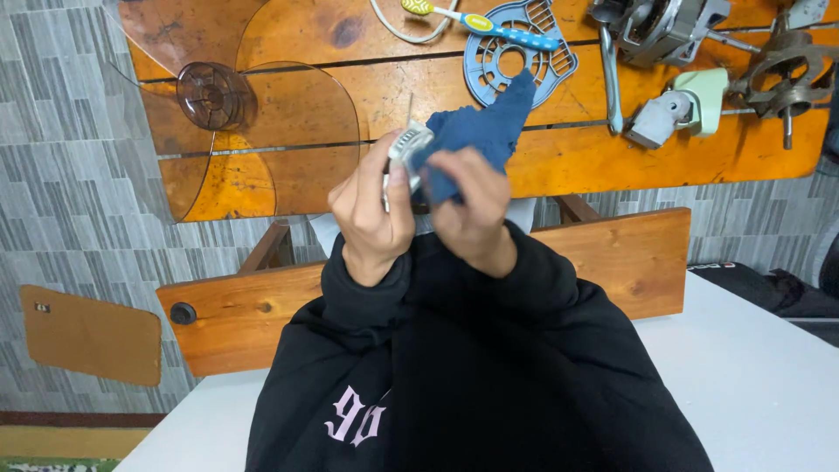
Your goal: Cleaning a small plastic appliance component using a toothbrush and a cloth
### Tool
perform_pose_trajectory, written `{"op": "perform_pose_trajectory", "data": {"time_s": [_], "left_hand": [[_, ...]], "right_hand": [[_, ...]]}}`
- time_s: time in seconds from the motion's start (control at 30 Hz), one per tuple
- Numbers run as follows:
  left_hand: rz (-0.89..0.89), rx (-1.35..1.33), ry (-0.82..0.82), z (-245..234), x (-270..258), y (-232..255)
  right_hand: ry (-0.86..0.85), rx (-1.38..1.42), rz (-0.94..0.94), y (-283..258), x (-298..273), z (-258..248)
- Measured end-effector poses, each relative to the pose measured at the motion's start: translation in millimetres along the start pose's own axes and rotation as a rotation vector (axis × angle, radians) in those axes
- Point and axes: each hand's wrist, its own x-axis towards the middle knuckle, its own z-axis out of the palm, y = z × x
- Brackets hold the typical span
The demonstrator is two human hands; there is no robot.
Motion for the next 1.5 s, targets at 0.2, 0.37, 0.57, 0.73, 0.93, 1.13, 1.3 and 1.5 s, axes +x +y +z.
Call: {"op": "perform_pose_trajectory", "data": {"time_s": [0.2, 0.37, 0.57, 0.73, 0.93, 1.13, 1.3, 1.5], "left_hand": [[-0.04, -0.002, 0.073, 7, -7, -1], [-0.034, -0.013, 0.113, 8, 0, -1], [-0.036, -0.006, 0.115, 7, 0, -4], [-0.13, -0.13, 0.035, -2, -6, 6], [-0.702, -0.875, 0.175, 5, 4, 9], [-1.311, -1.58, 0.164, 26, -6, -7], [-1.069, -1.323, 0.255, 44, -36, -7], [-0.793, -1.067, 0.193, 52, -40, -7]], "right_hand": [[0.02, -0.131, -0.027, 3, 7, -1], [0.049, -0.161, -0.053, 13, 4, 3], [-0.007, -0.123, -0.006, 9, -4, 0], [0.034, -0.051, 0.107, 4, 27, -24], [0.026, 0.202, 0.38, 3, -4, -38], [0.052, 0.139, 0.147, -17, 14, -14], [0.145, 0.097, 0.102, -19, 19, -2], [0.085, -0.007, -0.064, -7, 32, -6]]}}
